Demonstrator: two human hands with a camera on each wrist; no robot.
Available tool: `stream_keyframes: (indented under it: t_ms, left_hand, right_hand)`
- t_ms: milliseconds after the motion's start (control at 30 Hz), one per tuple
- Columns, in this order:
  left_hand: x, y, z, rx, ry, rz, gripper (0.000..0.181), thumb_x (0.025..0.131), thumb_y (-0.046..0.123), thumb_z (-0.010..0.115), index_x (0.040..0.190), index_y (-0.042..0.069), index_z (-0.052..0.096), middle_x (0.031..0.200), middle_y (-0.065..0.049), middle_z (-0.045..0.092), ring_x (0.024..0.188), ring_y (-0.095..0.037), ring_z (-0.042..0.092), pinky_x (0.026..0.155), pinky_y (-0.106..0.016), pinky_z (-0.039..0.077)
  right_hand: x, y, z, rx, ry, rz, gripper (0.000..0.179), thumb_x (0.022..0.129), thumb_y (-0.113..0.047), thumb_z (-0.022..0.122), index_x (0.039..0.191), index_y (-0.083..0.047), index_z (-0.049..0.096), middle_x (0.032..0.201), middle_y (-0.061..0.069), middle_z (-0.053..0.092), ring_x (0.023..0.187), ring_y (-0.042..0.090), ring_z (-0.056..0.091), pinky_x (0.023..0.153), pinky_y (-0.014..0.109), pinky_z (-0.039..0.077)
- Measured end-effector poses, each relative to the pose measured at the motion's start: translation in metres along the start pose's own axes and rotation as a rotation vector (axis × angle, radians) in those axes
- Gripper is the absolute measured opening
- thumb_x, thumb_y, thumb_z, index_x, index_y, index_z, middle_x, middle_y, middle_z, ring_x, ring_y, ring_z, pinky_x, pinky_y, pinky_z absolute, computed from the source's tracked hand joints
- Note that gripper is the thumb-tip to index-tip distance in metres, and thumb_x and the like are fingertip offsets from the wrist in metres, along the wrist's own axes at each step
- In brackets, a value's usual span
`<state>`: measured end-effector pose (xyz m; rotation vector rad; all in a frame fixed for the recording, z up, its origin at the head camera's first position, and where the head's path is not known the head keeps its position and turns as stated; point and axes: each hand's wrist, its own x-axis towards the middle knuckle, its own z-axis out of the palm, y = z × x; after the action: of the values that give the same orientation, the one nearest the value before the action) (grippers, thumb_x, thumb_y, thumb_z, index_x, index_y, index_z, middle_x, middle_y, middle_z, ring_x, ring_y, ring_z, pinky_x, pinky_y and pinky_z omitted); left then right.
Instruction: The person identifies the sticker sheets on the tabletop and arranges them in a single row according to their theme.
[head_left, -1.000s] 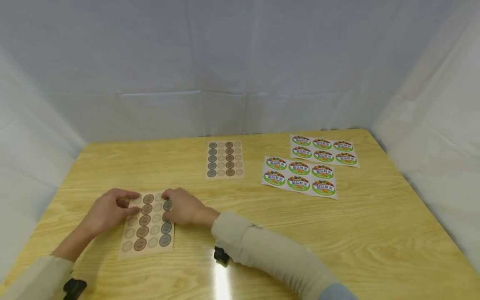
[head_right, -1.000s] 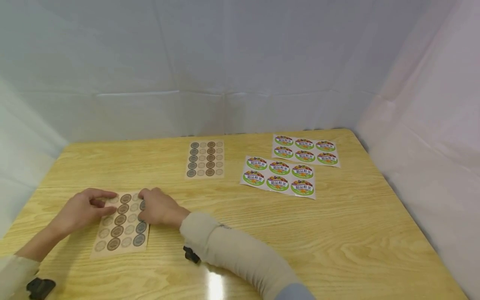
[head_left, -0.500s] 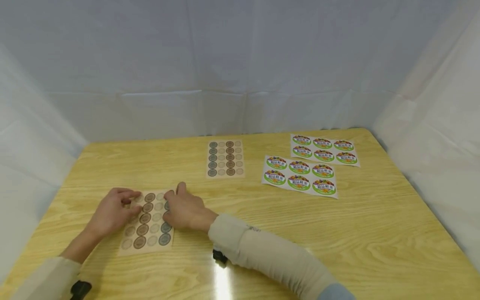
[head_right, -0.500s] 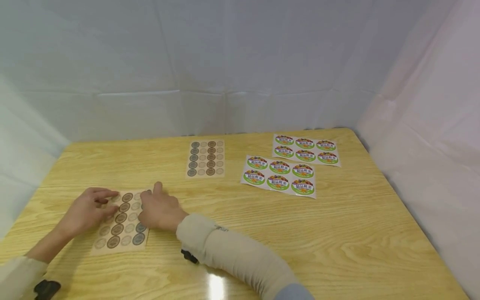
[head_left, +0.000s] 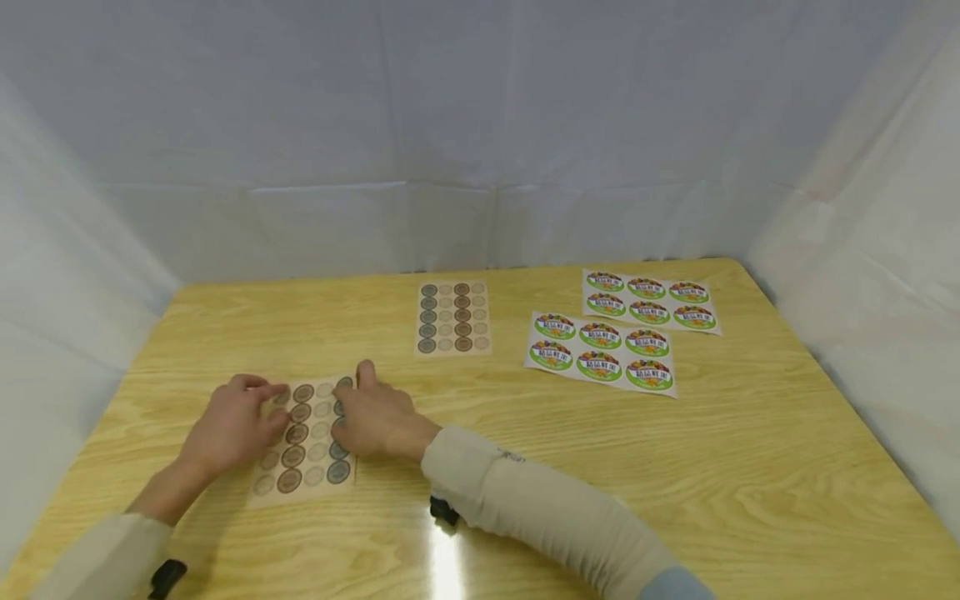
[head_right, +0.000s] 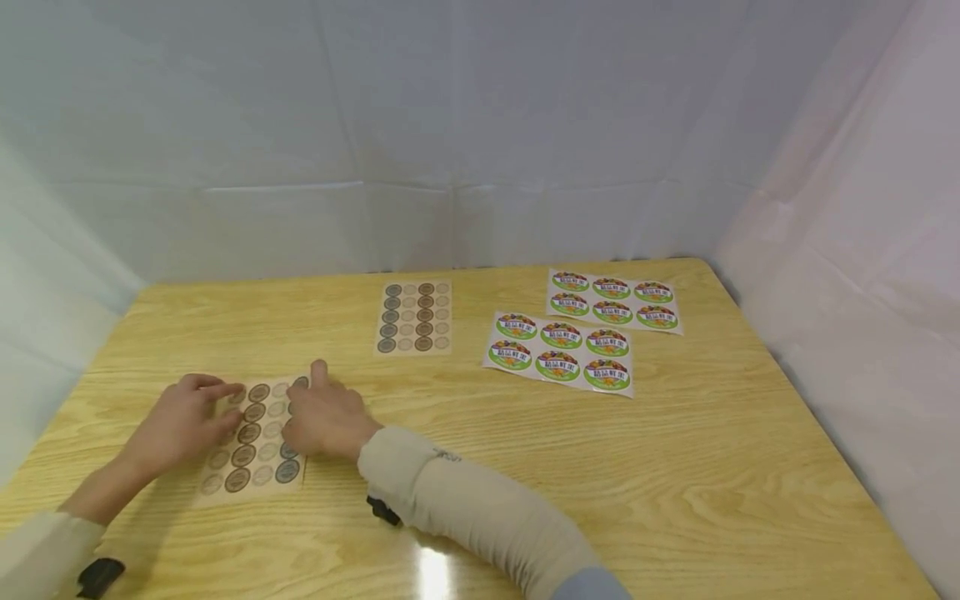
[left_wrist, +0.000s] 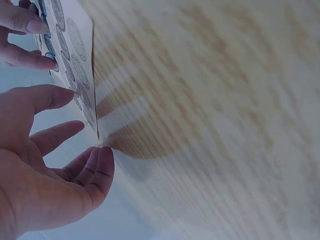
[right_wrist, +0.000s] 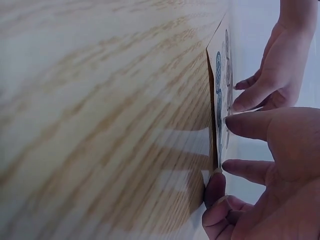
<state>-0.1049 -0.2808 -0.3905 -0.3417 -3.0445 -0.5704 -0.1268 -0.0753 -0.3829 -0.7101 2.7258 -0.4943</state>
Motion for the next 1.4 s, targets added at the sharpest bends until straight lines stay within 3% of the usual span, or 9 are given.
stream_keyframes:
  t_ms: [433,700,833,1033,1233,1400]
  left_hand:
    - [-0.009,0.002,-0.002,0.007,-0.019,-0.043,0.045,0.091,0.02,0.061,0.126,-0.007,0.054,0.124,-0.038,0.04,0.106,-0.058,0.04,0.079,-0.065,0.039]
    - [-0.009,0.005,-0.004,0.01,0.009,-0.045,0.047,0.092,0.021,0.06,0.128,-0.007,0.051,0.127,-0.037,0.037,0.108,-0.058,0.038,0.08,-0.067,0.038]
    - [-0.006,0.006,-0.008,0.003,0.04,-0.024,0.047,0.092,0.02,0.06,0.128,-0.007,0.051,0.126,-0.036,0.038,0.107,-0.057,0.039,0.079,-0.066,0.038]
    - [0.001,0.009,-0.018,-0.059,0.089,0.018,0.049,0.093,0.02,0.06,0.131,-0.008,0.049,0.125,-0.035,0.04,0.108,-0.053,0.041,0.083,-0.065,0.036]
    - [0.007,0.016,-0.019,-0.149,0.072,0.047,0.055,0.095,0.023,0.061,0.137,-0.007,0.043,0.128,-0.032,0.04,0.107,-0.047,0.045,0.078,-0.06,0.042]
    - [0.014,0.023,-0.017,-0.238,0.054,0.056,0.057,0.095,0.024,0.06,0.14,-0.005,0.04,0.131,-0.031,0.038,0.111,-0.046,0.044,0.082,-0.058,0.043]
  right_hand:
    - [-0.002,0.002,-0.002,0.04,-0.016,-0.021,0.05,0.093,-0.033,0.059,0.141,-0.025,0.048,0.11,-0.001,0.033,0.068,0.008,0.048,0.051,0.021,0.041]
    - [-0.003,0.017,-0.014,0.115,-0.111,-0.104,0.059,0.094,-0.04,0.056,0.148,-0.025,0.037,0.122,0.002,0.038,0.081,0.009,0.05,0.067,0.02,0.043]
    - [-0.005,0.024,-0.023,0.128,-0.12,-0.12,0.059,0.094,-0.044,0.056,0.147,-0.025,0.038,0.128,0.003,0.04,0.089,0.01,0.052,0.078,0.024,0.045]
    - [-0.007,0.036,-0.034,0.137,-0.093,-0.14,0.055,0.098,-0.045,0.048,0.147,-0.022,0.039,0.141,0.005,0.041,0.121,0.016,0.047,0.099,0.031,0.039]
    - [-0.008,0.056,-0.046,0.214,-0.066,-0.164,0.054,0.1,-0.042,0.047,0.147,-0.018,0.038,0.145,0.004,0.041,0.13,0.017,0.04,0.104,0.032,0.034]
    - [-0.01,0.074,-0.055,0.281,-0.023,-0.164,0.057,0.099,-0.046,0.045,0.148,-0.017,0.037,0.148,0.003,0.037,0.136,0.019,0.032,0.108,0.035,0.028]
